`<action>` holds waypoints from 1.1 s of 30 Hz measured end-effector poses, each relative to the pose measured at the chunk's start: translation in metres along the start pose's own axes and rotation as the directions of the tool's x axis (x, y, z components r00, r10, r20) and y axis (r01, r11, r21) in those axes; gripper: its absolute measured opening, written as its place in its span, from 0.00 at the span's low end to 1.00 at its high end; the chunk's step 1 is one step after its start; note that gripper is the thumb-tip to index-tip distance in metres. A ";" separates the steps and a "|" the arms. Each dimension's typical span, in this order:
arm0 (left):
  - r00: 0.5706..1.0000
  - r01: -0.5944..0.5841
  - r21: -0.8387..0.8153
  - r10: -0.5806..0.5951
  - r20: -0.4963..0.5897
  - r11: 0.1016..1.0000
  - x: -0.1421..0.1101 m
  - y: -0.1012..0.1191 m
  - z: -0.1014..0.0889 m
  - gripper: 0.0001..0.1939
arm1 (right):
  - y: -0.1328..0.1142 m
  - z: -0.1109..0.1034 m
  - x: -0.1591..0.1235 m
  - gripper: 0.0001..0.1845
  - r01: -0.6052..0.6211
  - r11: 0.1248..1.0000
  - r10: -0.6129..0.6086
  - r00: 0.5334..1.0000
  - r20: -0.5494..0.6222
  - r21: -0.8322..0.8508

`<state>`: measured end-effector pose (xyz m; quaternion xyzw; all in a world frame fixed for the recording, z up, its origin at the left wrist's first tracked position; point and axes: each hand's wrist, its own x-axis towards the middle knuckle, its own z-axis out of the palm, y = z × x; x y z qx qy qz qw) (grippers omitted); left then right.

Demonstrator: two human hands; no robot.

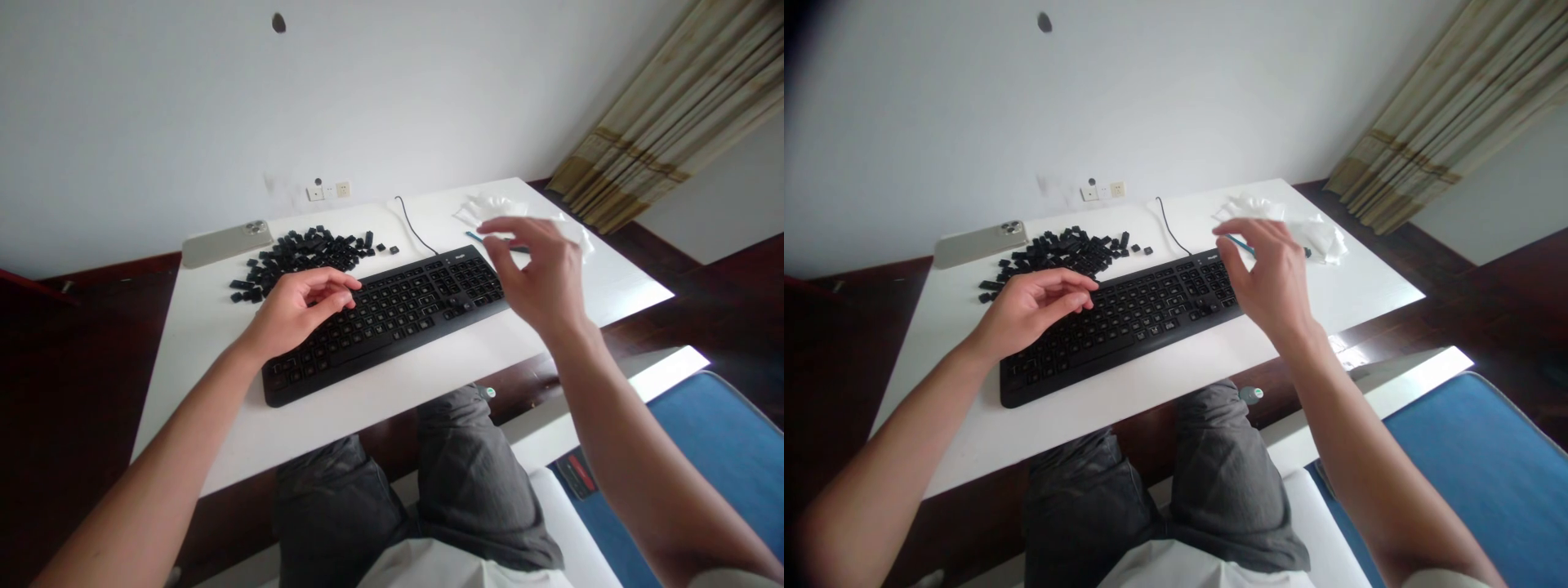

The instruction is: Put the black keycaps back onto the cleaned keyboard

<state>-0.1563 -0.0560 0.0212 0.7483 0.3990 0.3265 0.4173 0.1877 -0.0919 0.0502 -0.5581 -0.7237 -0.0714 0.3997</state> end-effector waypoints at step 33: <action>0.711 0.074 0.108 0.024 -0.703 0.991 0.013 -0.061 -0.066 0.16 | 0.016 0.080 0.089 0.38 -0.027 0.929 0.101 0.978 -0.184 0.369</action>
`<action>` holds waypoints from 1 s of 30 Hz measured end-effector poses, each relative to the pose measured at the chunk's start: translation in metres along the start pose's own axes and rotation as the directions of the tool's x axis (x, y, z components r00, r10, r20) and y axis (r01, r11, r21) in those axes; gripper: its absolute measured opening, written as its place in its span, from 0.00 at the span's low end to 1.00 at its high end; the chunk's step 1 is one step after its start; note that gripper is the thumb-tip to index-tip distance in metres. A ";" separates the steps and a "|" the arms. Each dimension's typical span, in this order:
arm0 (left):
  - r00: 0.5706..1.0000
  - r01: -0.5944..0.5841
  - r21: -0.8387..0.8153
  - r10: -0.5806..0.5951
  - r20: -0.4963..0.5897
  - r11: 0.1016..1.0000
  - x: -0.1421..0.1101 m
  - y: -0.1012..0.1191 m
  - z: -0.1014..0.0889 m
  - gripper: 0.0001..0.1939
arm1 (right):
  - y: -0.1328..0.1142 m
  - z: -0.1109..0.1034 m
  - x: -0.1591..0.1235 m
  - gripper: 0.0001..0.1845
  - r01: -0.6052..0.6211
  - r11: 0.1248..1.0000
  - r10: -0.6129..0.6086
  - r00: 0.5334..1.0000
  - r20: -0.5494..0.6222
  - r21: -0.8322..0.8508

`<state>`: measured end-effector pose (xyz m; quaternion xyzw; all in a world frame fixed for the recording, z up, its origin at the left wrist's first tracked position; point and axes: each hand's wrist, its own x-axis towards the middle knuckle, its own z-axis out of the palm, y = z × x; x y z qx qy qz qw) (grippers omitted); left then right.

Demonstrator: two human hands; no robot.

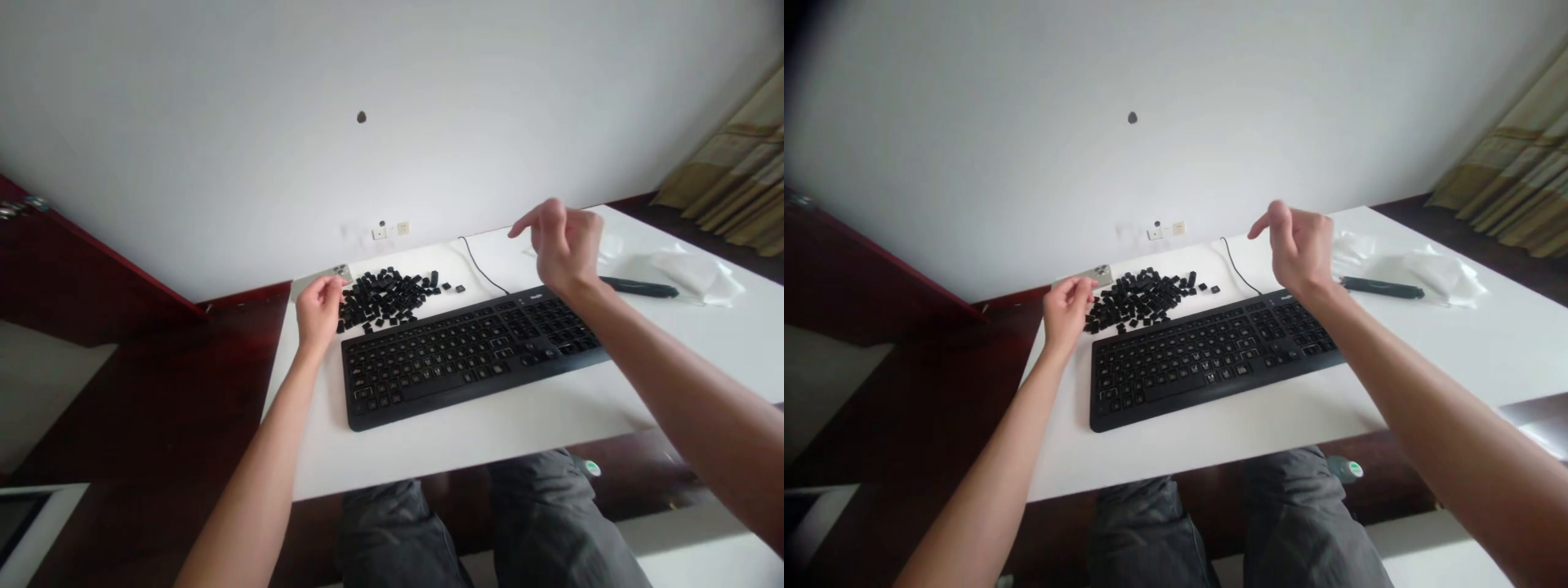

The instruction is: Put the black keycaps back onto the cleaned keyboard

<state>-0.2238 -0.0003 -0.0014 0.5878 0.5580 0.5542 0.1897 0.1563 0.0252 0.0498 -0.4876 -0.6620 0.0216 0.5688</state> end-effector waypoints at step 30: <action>0.897 -0.238 0.667 -0.103 0.429 0.706 0.007 -0.011 -0.035 0.12 | 0.039 0.054 0.003 0.14 0.174 0.932 0.140 0.638 0.757 -0.318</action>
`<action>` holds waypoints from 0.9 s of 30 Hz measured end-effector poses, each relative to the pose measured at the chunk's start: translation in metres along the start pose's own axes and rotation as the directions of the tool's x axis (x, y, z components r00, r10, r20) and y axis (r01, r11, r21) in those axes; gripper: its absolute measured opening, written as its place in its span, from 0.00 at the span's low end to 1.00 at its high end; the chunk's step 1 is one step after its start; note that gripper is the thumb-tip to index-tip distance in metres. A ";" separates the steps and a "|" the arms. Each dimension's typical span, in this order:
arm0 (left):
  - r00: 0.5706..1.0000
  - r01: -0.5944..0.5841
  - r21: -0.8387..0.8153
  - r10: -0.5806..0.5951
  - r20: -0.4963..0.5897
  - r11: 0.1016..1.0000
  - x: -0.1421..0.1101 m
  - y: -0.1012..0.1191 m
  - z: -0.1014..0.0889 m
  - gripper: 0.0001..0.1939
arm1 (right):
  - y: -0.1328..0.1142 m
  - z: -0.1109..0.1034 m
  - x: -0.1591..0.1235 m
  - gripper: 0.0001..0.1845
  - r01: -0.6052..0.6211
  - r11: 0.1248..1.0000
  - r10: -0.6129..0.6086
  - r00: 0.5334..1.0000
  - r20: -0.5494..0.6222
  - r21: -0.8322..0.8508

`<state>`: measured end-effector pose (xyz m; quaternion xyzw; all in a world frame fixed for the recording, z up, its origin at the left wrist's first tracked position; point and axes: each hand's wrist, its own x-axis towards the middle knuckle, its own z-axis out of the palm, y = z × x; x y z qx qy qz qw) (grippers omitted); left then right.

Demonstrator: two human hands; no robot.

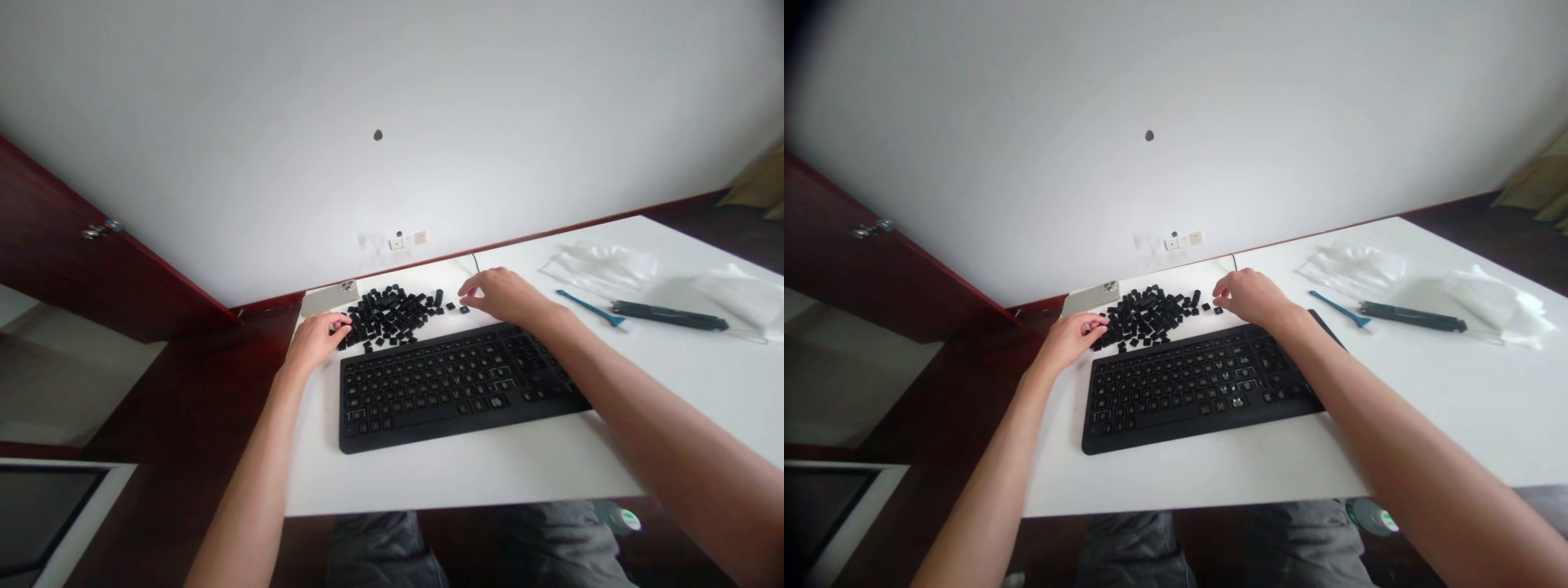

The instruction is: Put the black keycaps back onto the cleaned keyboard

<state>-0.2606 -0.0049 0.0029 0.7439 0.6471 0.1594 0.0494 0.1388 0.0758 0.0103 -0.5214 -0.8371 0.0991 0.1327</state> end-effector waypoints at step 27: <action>0.959 -0.277 -0.189 0.284 0.009 0.942 -0.003 0.053 0.029 0.09 | -0.066 0.037 -0.002 0.20 0.515 0.797 -0.557 0.828 0.055 0.315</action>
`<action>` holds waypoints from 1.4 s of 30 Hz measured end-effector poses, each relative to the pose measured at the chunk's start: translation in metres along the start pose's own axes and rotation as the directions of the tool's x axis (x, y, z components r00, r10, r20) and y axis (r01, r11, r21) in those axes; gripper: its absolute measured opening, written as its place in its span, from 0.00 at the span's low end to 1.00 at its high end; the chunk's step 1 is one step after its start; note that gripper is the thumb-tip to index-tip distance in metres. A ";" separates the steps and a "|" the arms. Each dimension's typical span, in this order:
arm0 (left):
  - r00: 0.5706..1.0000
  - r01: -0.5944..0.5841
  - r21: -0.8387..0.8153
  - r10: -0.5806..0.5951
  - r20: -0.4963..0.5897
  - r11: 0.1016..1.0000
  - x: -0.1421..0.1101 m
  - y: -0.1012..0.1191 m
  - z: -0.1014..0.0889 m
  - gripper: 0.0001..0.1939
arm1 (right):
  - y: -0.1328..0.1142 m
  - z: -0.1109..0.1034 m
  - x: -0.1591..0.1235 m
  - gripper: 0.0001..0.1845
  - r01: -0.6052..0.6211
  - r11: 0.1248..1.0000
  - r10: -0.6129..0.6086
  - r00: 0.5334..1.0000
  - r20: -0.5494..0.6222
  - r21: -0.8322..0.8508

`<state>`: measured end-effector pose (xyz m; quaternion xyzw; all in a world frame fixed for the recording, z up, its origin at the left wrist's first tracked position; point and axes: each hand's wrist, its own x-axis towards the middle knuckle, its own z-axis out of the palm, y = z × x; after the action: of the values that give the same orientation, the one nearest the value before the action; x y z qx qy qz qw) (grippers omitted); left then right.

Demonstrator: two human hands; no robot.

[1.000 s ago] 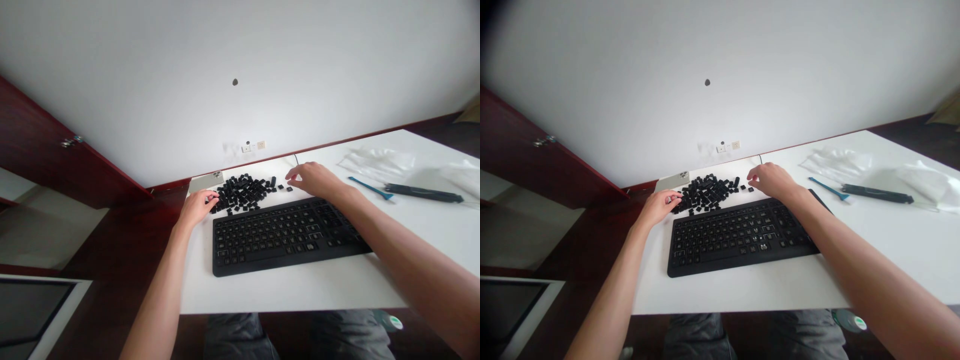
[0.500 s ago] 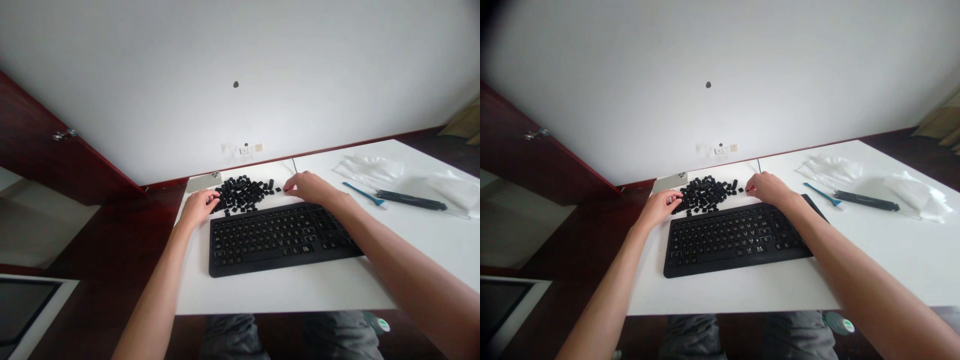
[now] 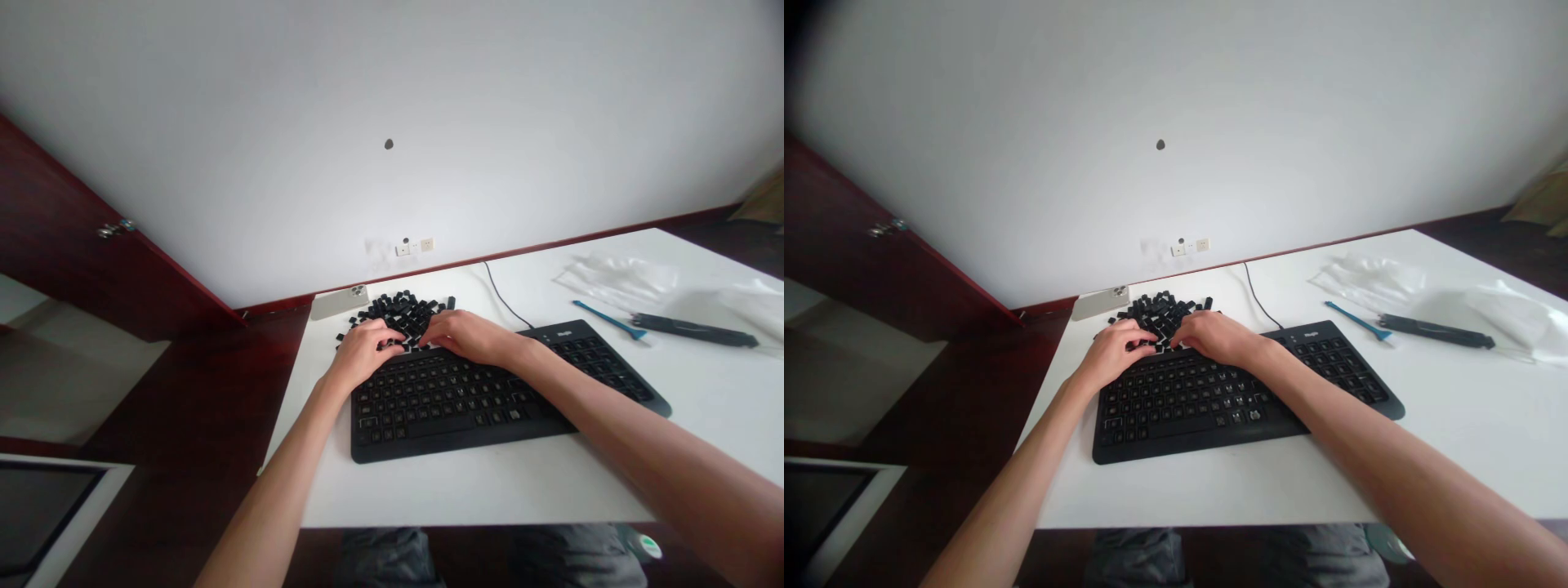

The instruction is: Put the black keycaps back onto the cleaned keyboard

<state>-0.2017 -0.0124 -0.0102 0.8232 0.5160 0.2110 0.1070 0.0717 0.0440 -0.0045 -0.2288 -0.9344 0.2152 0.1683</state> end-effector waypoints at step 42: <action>0.868 0.141 -0.989 -0.473 0.147 -0.049 0.003 0.008 -0.018 0.16 | 0.009 -0.019 -0.013 0.21 -0.210 0.601 0.359 0.933 -0.026 0.771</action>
<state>-0.2024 -0.0144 0.0095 0.3432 0.4045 0.5734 0.6244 0.0939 0.0508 0.0040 -0.3022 -0.6906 0.5875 0.2942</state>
